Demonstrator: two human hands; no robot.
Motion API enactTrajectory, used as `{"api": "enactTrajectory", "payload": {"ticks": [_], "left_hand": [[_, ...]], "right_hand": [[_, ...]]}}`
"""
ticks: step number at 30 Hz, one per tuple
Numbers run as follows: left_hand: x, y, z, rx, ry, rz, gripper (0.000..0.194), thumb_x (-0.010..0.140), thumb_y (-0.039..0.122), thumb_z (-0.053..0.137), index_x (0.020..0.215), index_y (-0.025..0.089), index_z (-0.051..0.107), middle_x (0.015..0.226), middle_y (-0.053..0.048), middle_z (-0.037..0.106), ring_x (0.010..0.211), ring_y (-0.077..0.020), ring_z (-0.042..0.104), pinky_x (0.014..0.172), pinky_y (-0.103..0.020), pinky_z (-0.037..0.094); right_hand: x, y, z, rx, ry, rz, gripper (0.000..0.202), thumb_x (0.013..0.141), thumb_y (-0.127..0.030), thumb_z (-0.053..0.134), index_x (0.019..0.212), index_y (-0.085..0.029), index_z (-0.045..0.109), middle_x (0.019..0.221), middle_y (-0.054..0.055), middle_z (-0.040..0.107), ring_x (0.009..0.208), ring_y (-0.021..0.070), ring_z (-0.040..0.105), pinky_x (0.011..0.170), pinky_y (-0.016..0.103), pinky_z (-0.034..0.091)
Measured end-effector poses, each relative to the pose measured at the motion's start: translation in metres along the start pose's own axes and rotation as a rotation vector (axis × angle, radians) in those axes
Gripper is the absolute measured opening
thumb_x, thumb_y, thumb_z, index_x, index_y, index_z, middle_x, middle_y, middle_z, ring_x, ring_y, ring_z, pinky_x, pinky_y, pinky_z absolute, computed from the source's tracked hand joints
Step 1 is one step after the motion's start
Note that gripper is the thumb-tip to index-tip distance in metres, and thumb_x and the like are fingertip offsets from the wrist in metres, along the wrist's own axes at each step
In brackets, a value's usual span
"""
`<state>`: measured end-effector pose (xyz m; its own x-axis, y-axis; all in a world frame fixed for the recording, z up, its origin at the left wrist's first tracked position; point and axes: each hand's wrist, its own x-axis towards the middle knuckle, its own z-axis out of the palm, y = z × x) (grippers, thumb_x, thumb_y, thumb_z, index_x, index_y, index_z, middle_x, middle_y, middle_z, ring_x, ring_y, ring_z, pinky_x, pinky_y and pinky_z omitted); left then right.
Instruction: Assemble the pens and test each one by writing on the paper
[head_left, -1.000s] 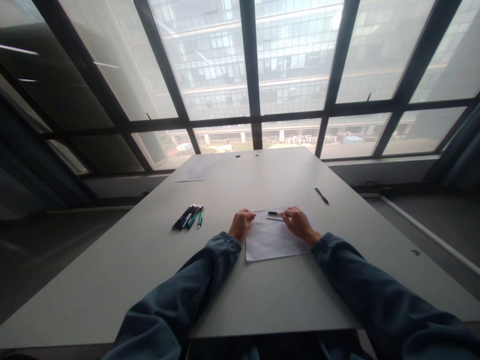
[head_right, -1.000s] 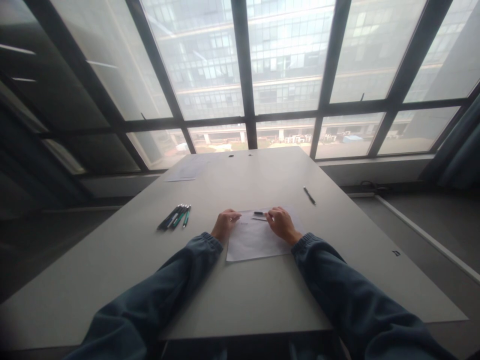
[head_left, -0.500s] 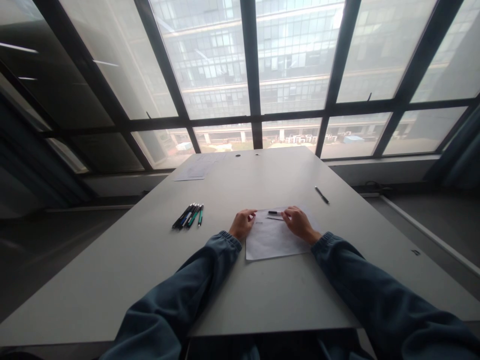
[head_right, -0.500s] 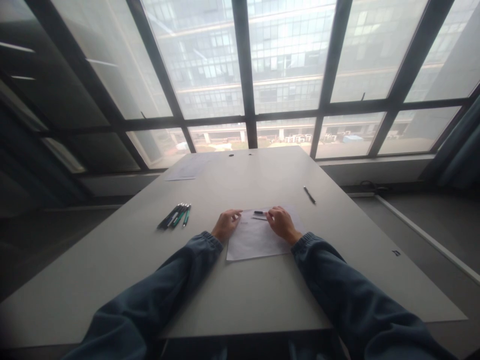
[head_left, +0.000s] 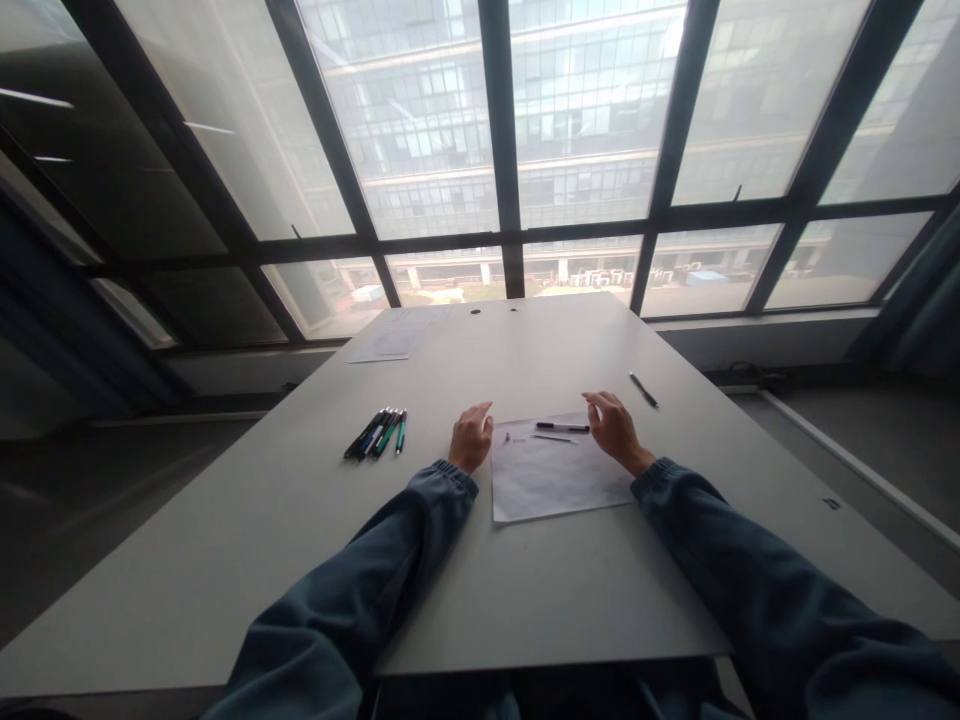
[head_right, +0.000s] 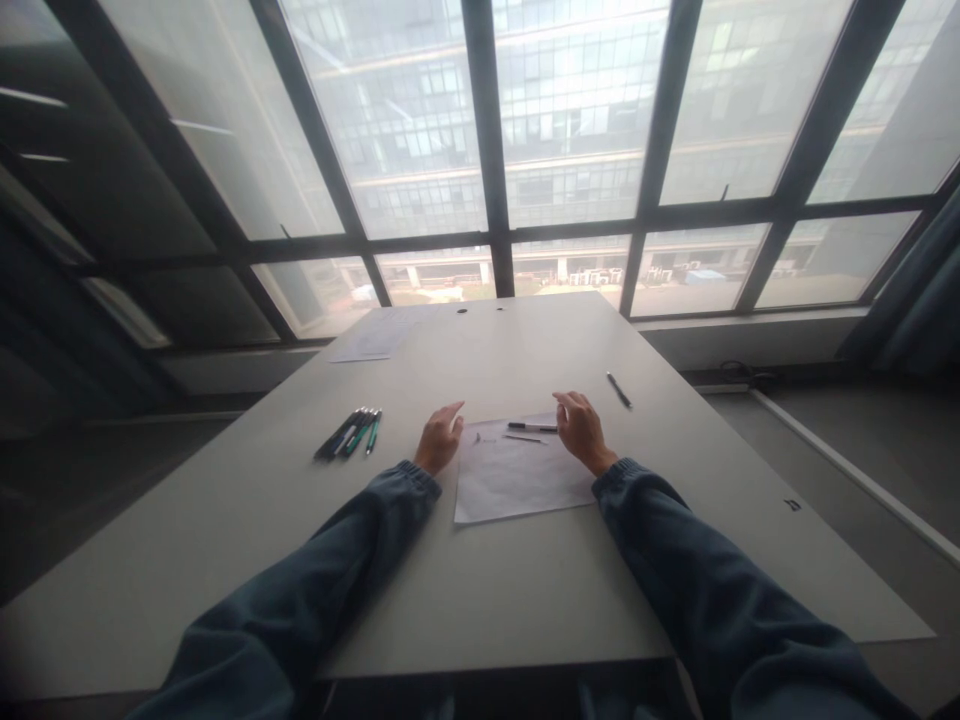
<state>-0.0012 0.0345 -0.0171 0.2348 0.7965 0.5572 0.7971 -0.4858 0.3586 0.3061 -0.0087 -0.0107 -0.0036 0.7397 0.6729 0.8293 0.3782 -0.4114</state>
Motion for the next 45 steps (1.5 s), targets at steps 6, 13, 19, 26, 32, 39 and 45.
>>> {"api": "enactTrajectory", "payload": {"ticks": [6, 13, 19, 26, 32, 39, 45], "left_hand": [[-0.005, -0.005, 0.004, 0.177, -0.168, -0.125, 0.045, 0.096, 0.024, 0.041, 0.14, 0.02, 0.05, 0.144, -0.01, 0.051, 0.137, -0.0281, 0.042, 0.115, -0.051, 0.031], [-0.009, -0.006, 0.004, 0.25, -0.304, -0.139, 0.041, 0.097, 0.025, 0.04, 0.134, 0.023, 0.057, 0.147, -0.011, 0.048, 0.137, -0.0318, 0.041, 0.112, -0.057, 0.03], [-0.007, -0.003, 0.001, 0.247, -0.31, -0.152, 0.041, 0.096, 0.025, 0.042, 0.133, 0.024, 0.058, 0.146, -0.009, 0.049, 0.137, -0.0311, 0.041, 0.113, -0.055, 0.031], [-0.007, 0.0, 0.0, 0.257, -0.322, -0.159, 0.042, 0.096, 0.026, 0.041, 0.134, 0.025, 0.058, 0.147, -0.008, 0.048, 0.137, -0.0287, 0.041, 0.114, -0.05, 0.03], [-0.007, 0.0, -0.002, 0.258, -0.329, -0.155, 0.042, 0.096, 0.026, 0.04, 0.134, 0.025, 0.058, 0.147, -0.007, 0.048, 0.137, -0.0285, 0.041, 0.114, -0.05, 0.03], [-0.007, -0.001, -0.001, 0.249, -0.324, -0.152, 0.042, 0.096, 0.025, 0.041, 0.134, 0.025, 0.058, 0.147, -0.007, 0.049, 0.137, -0.0283, 0.041, 0.115, -0.049, 0.03], [-0.005, 0.0, -0.002, 0.187, -0.269, -0.139, 0.038, 0.095, 0.023, 0.043, 0.128, 0.022, 0.062, 0.141, -0.008, 0.055, 0.132, -0.0267, 0.047, 0.113, -0.047, 0.033]], "right_hand": [[-0.001, 0.022, 0.007, -0.13, -0.066, 0.091, 0.043, 0.093, -0.011, 0.036, 0.129, -0.01, 0.059, 0.125, 0.014, 0.063, 0.116, 0.0247, 0.053, 0.103, 0.036, 0.041], [-0.008, 0.03, 0.018, -0.302, -0.348, 0.159, 0.05, 0.089, -0.007, 0.037, 0.137, -0.004, 0.053, 0.143, 0.019, 0.05, 0.135, 0.0263, 0.043, 0.113, 0.037, 0.031], [-0.011, 0.03, 0.018, -0.338, -0.451, 0.173, 0.045, 0.091, -0.009, 0.038, 0.132, -0.006, 0.057, 0.143, 0.02, 0.05, 0.134, 0.0276, 0.044, 0.112, 0.039, 0.031], [-0.01, 0.025, 0.014, -0.342, -0.456, 0.161, 0.044, 0.09, -0.008, 0.038, 0.13, -0.008, 0.058, 0.143, 0.019, 0.05, 0.134, 0.0258, 0.044, 0.112, 0.037, 0.03], [-0.01, 0.024, 0.014, -0.35, -0.462, 0.18, 0.044, 0.091, -0.008, 0.038, 0.131, -0.009, 0.057, 0.143, 0.018, 0.05, 0.135, 0.0248, 0.043, 0.112, 0.037, 0.029], [-0.01, 0.025, 0.013, -0.345, -0.457, 0.175, 0.044, 0.09, -0.007, 0.039, 0.129, -0.01, 0.059, 0.142, 0.018, 0.051, 0.134, 0.0251, 0.044, 0.112, 0.038, 0.03], [-0.01, 0.024, 0.013, -0.329, -0.441, 0.169, 0.042, 0.091, -0.008, 0.039, 0.128, -0.009, 0.059, 0.141, 0.02, 0.052, 0.133, 0.0263, 0.046, 0.11, 0.039, 0.032]]}}
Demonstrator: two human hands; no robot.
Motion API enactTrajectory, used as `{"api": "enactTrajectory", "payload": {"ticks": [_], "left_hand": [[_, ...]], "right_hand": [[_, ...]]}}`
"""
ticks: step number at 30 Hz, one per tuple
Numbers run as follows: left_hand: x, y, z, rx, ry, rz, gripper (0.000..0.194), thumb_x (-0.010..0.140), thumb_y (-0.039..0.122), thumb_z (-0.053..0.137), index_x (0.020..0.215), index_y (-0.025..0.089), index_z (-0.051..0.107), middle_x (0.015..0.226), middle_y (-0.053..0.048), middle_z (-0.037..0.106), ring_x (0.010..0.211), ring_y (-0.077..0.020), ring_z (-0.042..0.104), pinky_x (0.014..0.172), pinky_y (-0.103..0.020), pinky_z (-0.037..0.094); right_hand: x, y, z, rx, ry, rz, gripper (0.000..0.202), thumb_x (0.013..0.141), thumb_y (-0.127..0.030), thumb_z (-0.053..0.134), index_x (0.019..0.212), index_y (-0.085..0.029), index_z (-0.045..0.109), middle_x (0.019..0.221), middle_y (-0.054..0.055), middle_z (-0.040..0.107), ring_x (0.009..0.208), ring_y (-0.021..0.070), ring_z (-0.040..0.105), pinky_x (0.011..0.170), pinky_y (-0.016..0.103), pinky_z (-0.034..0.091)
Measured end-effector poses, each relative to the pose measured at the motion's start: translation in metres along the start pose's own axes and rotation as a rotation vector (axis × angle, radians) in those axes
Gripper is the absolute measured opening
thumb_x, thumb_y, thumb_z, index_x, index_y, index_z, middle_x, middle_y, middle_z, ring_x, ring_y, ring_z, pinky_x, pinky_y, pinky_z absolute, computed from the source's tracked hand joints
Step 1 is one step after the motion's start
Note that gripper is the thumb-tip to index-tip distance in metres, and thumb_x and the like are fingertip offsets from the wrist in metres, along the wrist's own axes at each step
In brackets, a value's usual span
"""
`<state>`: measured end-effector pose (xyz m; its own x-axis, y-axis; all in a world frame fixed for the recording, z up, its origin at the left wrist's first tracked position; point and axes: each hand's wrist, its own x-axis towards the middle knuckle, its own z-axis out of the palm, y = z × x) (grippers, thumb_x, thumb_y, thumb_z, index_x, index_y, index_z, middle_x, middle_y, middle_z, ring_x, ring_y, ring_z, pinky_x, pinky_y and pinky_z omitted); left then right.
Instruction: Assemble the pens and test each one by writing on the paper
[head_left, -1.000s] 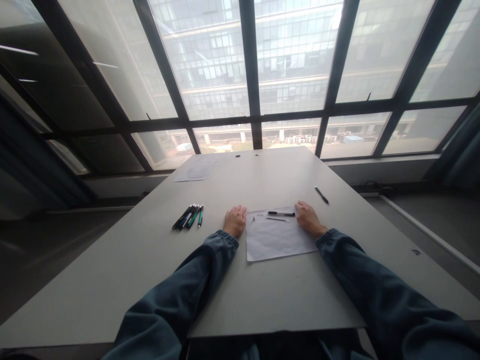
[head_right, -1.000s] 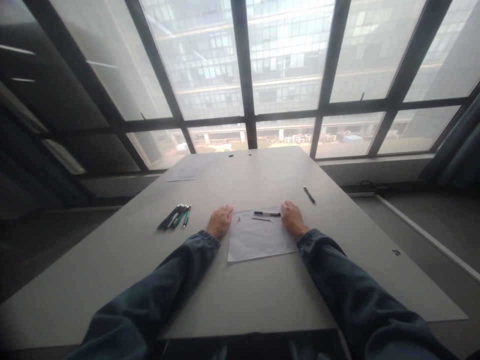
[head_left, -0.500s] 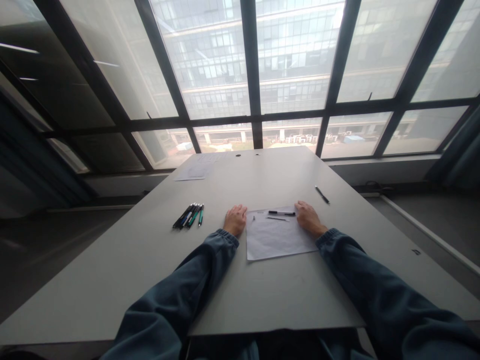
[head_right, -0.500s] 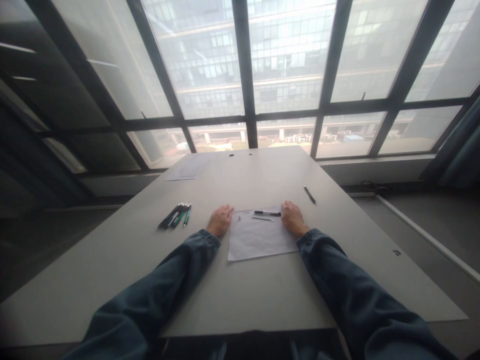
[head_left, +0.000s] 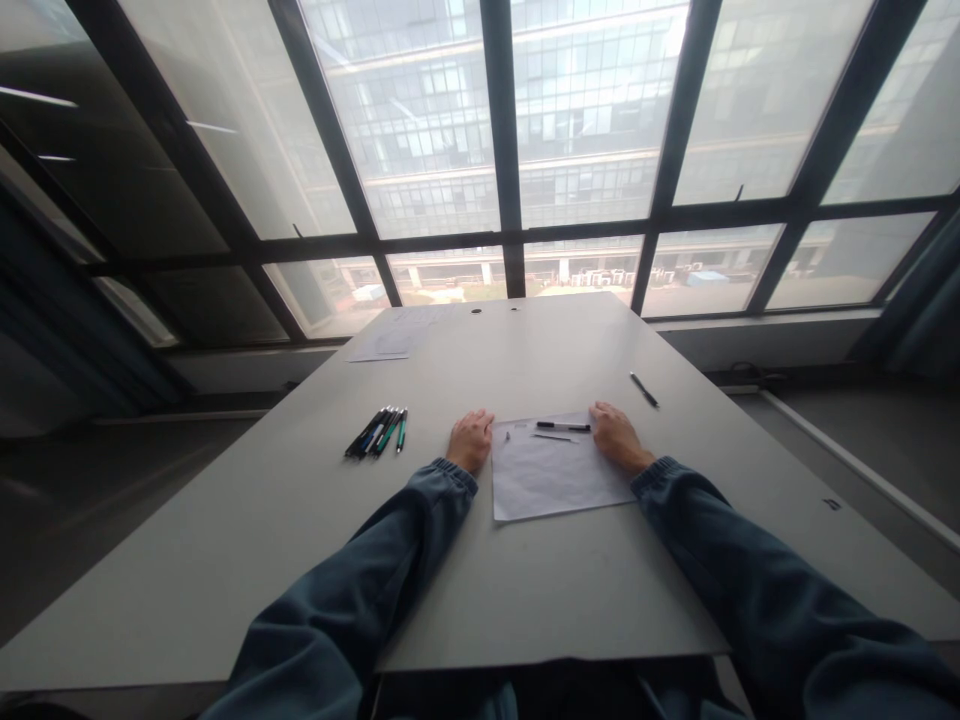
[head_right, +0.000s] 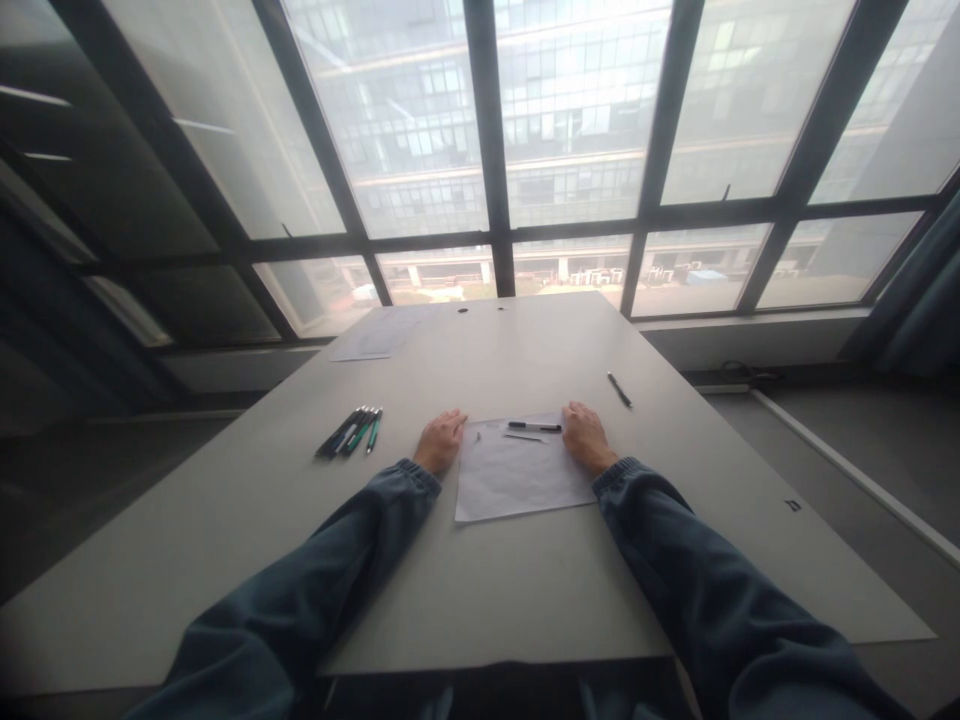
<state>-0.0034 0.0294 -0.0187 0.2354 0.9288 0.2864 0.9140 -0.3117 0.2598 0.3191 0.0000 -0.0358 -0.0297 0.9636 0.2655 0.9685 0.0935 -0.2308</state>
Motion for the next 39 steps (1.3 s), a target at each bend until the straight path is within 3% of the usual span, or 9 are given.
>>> {"api": "enactTrajectory", "payload": {"ticks": [4, 7, 14, 19, 23, 28, 33, 39], "left_hand": [[0.001, 0.007, -0.005, -0.137, 0.083, 0.084, 0.037, 0.098, 0.022, 0.039, 0.125, 0.018, 0.063, 0.128, -0.008, 0.065, 0.12, -0.0195, 0.057, 0.109, -0.035, 0.04], [-0.001, 0.016, -0.008, -0.182, 0.132, 0.208, 0.036, 0.098, 0.024, 0.041, 0.127, 0.017, 0.061, 0.128, -0.007, 0.064, 0.121, -0.0193, 0.056, 0.108, -0.035, 0.041], [-0.006, 0.031, -0.008, -0.122, 0.063, 0.295, 0.037, 0.092, 0.028, 0.056, 0.127, 0.02, 0.061, 0.132, -0.008, 0.061, 0.125, -0.023, 0.051, 0.108, -0.04, 0.039], [-0.007, 0.031, -0.008, -0.091, -0.024, 0.256, 0.039, 0.091, 0.031, 0.057, 0.129, 0.022, 0.061, 0.131, -0.009, 0.061, 0.123, -0.0243, 0.052, 0.107, -0.041, 0.04], [-0.007, 0.031, -0.008, -0.096, -0.032, 0.259, 0.034, 0.091, 0.031, 0.056, 0.124, 0.024, 0.064, 0.13, -0.008, 0.06, 0.123, -0.025, 0.051, 0.106, -0.043, 0.041], [-0.007, 0.033, -0.008, -0.135, 0.009, 0.273, 0.027, 0.089, 0.026, 0.059, 0.114, 0.023, 0.068, 0.13, -0.008, 0.059, 0.124, -0.0254, 0.051, 0.105, -0.043, 0.042], [-0.006, 0.032, -0.007, -0.137, 0.016, 0.283, 0.027, 0.088, 0.026, 0.063, 0.114, 0.025, 0.069, 0.13, -0.007, 0.06, 0.123, -0.0258, 0.05, 0.104, -0.044, 0.042], [-0.006, 0.033, -0.011, -0.168, 0.024, 0.324, 0.011, 0.085, 0.023, 0.066, 0.089, 0.025, 0.076, 0.124, -0.004, 0.063, 0.119, -0.0243, 0.053, 0.103, -0.044, 0.043]], "right_hand": [[0.0, 0.0, 0.0, -0.002, 0.002, 0.002, 0.042, 0.09, -0.007, 0.04, 0.127, -0.01, 0.06, 0.141, 0.019, 0.052, 0.133, 0.026, 0.046, 0.11, 0.039, 0.032], [0.001, -0.001, -0.002, 0.0, -0.002, 0.008, 0.042, 0.09, -0.008, 0.04, 0.127, -0.011, 0.06, 0.141, 0.019, 0.052, 0.133, 0.0262, 0.046, 0.11, 0.04, 0.032], [0.001, -0.006, -0.006, 0.027, 0.019, 0.026, 0.048, 0.086, -0.005, 0.04, 0.132, -0.008, 0.057, 0.138, 0.018, 0.054, 0.13, 0.0262, 0.047, 0.11, 0.038, 0.032], [0.002, -0.017, -0.016, 0.179, 0.252, 0.049, 0.052, 0.085, -0.003, 0.038, 0.134, -0.01, 0.055, 0.13, 0.015, 0.06, 0.121, 0.0256, 0.05, 0.106, 0.037, 0.037], [-0.002, -0.031, -0.027, 0.302, 0.39, -0.085, 0.043, 0.09, -0.009, 0.037, 0.126, -0.013, 0.061, 0.122, 0.013, 0.062, 0.116, 0.0259, 0.051, 0.104, 0.04, 0.039], [-0.008, -0.044, -0.035, 0.377, 0.312, -0.259, 0.031, 0.093, -0.014, 0.043, 0.111, -0.017, 0.069, 0.108, 0.011, 0.067, 0.107, 0.0244, 0.055, 0.097, 0.038, 0.044], [-0.014, -0.051, -0.035, 0.378, 0.117, -0.426, 0.022, 0.095, -0.02, 0.049, 0.101, -0.019, 0.07, 0.091, 0.006, 0.068, 0.086, 0.0176, 0.06, 0.081, 0.028, 0.047], [-0.018, -0.056, -0.031, 0.285, 0.009, -0.447, 0.015, 0.092, -0.026, 0.061, 0.102, -0.02, 0.071, 0.097, 0.006, 0.067, 0.091, 0.0179, 0.062, 0.083, 0.028, 0.046]]}}
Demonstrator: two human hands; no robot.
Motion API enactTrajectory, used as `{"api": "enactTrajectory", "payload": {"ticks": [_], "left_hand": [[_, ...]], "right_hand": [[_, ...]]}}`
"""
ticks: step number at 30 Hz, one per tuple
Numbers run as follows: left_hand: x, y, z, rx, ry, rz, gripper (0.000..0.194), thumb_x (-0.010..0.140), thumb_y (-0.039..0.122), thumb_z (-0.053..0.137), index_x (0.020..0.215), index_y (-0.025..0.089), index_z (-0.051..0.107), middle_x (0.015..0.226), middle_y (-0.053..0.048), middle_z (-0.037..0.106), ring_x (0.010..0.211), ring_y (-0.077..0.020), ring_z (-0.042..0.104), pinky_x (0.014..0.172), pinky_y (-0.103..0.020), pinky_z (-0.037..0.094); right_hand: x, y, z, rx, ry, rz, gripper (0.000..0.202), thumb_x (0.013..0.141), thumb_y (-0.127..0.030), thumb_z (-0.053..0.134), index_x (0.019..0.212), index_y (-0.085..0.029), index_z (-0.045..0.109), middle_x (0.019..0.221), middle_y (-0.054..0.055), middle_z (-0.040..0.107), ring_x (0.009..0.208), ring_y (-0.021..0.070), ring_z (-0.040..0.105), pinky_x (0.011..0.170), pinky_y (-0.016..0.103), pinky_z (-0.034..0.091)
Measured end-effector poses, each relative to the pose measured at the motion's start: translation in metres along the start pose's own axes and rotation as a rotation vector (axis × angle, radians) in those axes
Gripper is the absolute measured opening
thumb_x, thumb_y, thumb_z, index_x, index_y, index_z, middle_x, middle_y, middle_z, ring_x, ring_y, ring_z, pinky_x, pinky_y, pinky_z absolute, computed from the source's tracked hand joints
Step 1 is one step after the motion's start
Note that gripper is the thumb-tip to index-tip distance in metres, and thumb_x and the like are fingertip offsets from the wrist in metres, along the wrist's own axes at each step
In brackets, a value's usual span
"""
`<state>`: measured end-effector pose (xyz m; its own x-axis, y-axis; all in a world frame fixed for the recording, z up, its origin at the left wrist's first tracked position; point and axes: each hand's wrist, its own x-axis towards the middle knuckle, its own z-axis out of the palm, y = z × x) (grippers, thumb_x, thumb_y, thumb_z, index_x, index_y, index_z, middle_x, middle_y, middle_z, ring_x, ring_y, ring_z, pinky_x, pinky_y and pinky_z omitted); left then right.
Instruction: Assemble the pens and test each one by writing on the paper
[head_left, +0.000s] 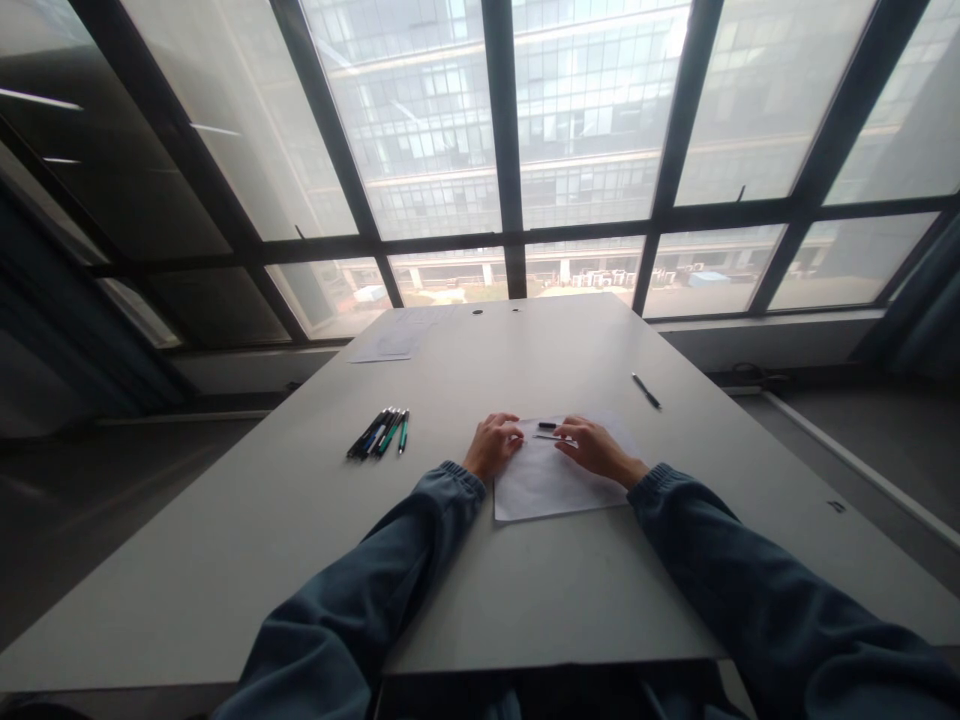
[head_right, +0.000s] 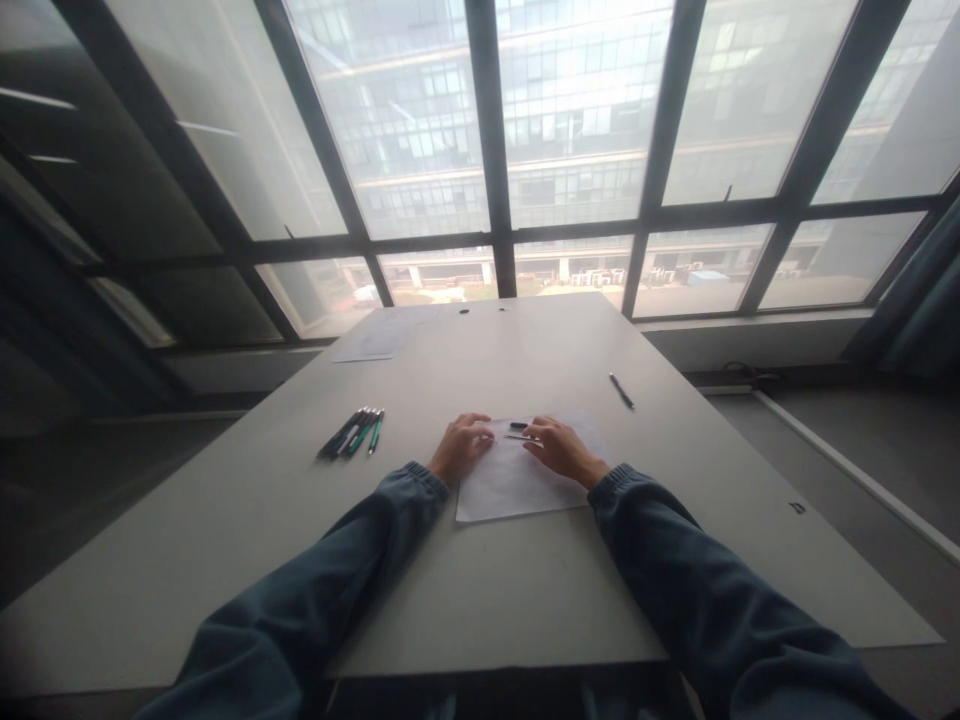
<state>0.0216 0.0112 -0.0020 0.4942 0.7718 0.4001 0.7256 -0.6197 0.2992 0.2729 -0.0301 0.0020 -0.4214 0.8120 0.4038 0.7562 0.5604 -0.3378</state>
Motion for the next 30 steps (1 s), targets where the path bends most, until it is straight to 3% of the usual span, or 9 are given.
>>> {"api": "enactTrajectory", "payload": {"ticks": [5, 10, 19, 25, 30], "left_hand": [[0.0005, 0.0016, -0.0021, -0.03, -0.003, 0.038, 0.01, 0.085, 0.019, 0.065, 0.085, 0.022, 0.075, 0.116, -0.006, 0.066, 0.112, -0.023, 0.056, 0.1, -0.041, 0.046], [0.0006, 0.0002, 0.0, -0.044, 0.02, 0.07, 0.01, 0.086, 0.017, 0.063, 0.084, 0.021, 0.072, 0.112, -0.006, 0.067, 0.107, -0.022, 0.058, 0.097, -0.039, 0.047], [-0.0001, 0.0071, -0.0058, -0.121, 0.114, 0.095, 0.015, 0.096, 0.026, 0.054, 0.094, 0.02, 0.067, 0.102, -0.007, 0.07, 0.105, -0.0206, 0.059, 0.097, -0.038, 0.044], [-0.0018, 0.0078, -0.0079, -0.151, 0.165, 0.092, 0.019, 0.097, 0.029, 0.053, 0.098, 0.02, 0.07, 0.095, -0.005, 0.071, 0.096, -0.0191, 0.061, 0.094, -0.036, 0.046], [-0.0012, 0.006, -0.0065, -0.175, 0.236, 0.218, 0.018, 0.095, 0.027, 0.057, 0.104, 0.023, 0.072, 0.094, -0.005, 0.07, 0.091, -0.0195, 0.059, 0.088, -0.037, 0.048]], "right_hand": [[0.0001, -0.0014, -0.0002, -0.064, -0.01, 0.074, 0.017, 0.092, -0.024, 0.061, 0.107, -0.02, 0.07, 0.103, 0.007, 0.066, 0.099, 0.0188, 0.061, 0.086, 0.027, 0.045], [0.0007, -0.0013, 0.0011, -0.118, -0.041, 0.106, 0.016, 0.093, -0.018, 0.056, 0.09, -0.02, 0.071, 0.096, 0.005, 0.065, 0.094, 0.0175, 0.061, 0.083, 0.025, 0.043], [0.0012, 0.0007, 0.0049, -0.127, -0.051, 0.094, 0.017, 0.097, -0.018, 0.048, 0.09, -0.017, 0.064, 0.096, 0.007, 0.064, 0.095, 0.0173, 0.058, 0.082, 0.024, 0.041], [0.0012, 0.0016, 0.0035, -0.092, 0.066, 0.116, 0.017, 0.099, -0.017, 0.044, 0.092, -0.017, 0.059, 0.086, 0.006, 0.065, 0.082, 0.0172, 0.057, 0.077, 0.025, 0.039], [0.0016, -0.0005, 0.0021, -0.042, 0.148, 0.069, 0.015, 0.098, -0.016, 0.046, 0.088, -0.018, 0.057, 0.082, 0.005, 0.064, 0.077, 0.017, 0.056, 0.072, 0.025, 0.038]]}}
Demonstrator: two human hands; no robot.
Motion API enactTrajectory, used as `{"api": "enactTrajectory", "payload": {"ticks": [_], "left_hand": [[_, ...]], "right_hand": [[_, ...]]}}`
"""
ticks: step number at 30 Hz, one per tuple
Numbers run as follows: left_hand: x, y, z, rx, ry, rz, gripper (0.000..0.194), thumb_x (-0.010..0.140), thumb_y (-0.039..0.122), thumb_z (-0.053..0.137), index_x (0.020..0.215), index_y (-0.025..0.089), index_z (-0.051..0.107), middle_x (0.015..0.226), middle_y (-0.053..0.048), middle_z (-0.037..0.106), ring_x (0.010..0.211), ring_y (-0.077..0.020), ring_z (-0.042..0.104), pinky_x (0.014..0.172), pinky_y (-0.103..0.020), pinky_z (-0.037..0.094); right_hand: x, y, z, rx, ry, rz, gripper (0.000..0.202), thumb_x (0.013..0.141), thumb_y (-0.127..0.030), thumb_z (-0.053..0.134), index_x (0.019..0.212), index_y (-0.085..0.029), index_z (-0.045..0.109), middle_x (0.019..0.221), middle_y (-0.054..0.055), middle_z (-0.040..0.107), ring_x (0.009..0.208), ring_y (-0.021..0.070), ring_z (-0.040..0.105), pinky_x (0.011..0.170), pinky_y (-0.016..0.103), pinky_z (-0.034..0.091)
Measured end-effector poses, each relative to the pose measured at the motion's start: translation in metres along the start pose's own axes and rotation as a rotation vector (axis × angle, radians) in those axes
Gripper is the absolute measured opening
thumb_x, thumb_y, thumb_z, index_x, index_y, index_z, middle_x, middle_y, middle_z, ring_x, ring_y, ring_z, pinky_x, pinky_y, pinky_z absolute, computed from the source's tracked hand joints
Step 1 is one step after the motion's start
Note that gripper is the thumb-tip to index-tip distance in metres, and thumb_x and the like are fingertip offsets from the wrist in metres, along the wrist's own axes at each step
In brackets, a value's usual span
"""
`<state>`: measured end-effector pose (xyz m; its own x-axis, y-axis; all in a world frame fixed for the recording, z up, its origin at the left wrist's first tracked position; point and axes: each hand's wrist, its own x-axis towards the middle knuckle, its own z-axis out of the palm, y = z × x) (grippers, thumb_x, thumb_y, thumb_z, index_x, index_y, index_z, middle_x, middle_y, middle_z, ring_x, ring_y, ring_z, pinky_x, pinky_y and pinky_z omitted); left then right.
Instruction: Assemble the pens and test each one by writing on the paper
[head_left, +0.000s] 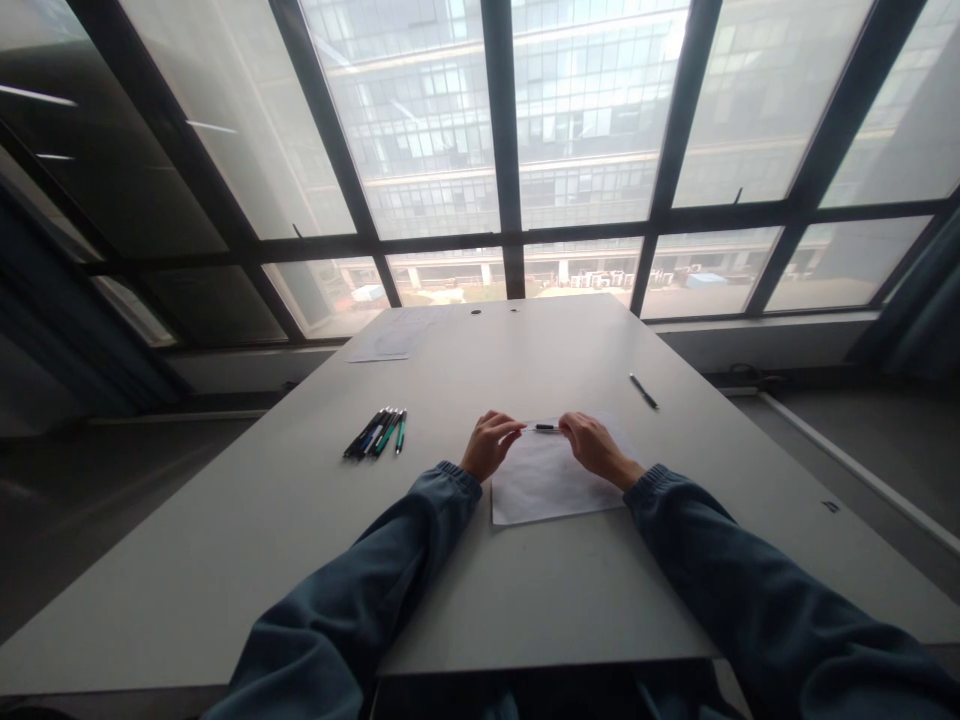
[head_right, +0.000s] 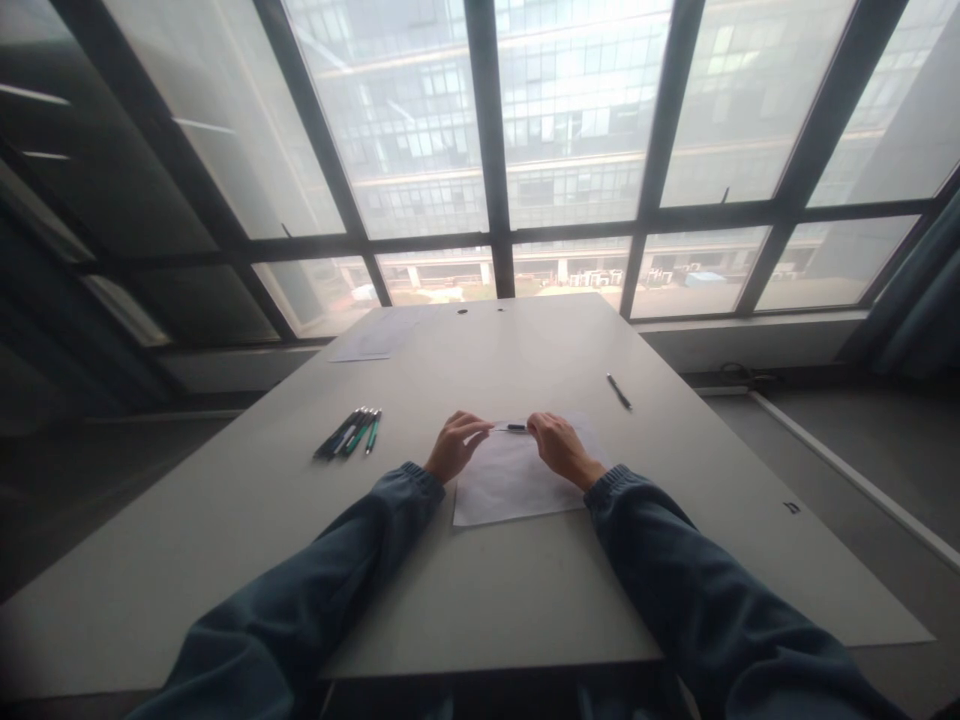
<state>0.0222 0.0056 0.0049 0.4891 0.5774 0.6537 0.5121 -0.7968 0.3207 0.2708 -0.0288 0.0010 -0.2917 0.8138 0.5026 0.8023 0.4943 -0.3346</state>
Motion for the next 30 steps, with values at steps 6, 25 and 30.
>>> {"api": "enactTrajectory", "payload": {"ticks": [6, 25, 30], "left_hand": [[-0.0003, -0.0002, 0.0011, -0.016, 0.036, 0.051, 0.015, 0.093, 0.027, 0.06, 0.099, 0.024, 0.074, 0.089, -0.005, 0.068, 0.086, -0.0185, 0.058, 0.083, -0.036, 0.049], [0.0006, 0.0036, 0.0008, -0.041, 0.056, 0.045, 0.014, 0.094, 0.025, 0.06, 0.095, 0.022, 0.073, 0.087, -0.005, 0.068, 0.085, -0.0179, 0.058, 0.083, -0.036, 0.049], [0.0004, 0.0029, 0.0017, -0.044, 0.044, 0.046, 0.015, 0.094, 0.026, 0.059, 0.095, 0.022, 0.073, 0.087, -0.005, 0.068, 0.084, -0.0182, 0.059, 0.081, -0.036, 0.049]], "right_hand": [[-0.0004, -0.0005, -0.0001, 0.029, 0.036, -0.034, 0.015, 0.097, -0.014, 0.047, 0.085, -0.019, 0.056, 0.08, 0.005, 0.063, 0.074, 0.0168, 0.054, 0.07, 0.026, 0.037], [-0.0008, -0.0007, 0.0009, 0.059, 0.038, -0.059, 0.015, 0.098, -0.016, 0.047, 0.087, -0.019, 0.056, 0.083, 0.005, 0.063, 0.077, 0.0166, 0.056, 0.071, 0.026, 0.039], [-0.0008, 0.0005, 0.0026, 0.059, 0.031, -0.052, 0.015, 0.098, -0.015, 0.047, 0.087, -0.019, 0.057, 0.084, 0.005, 0.064, 0.079, 0.017, 0.057, 0.072, 0.026, 0.04]]}}
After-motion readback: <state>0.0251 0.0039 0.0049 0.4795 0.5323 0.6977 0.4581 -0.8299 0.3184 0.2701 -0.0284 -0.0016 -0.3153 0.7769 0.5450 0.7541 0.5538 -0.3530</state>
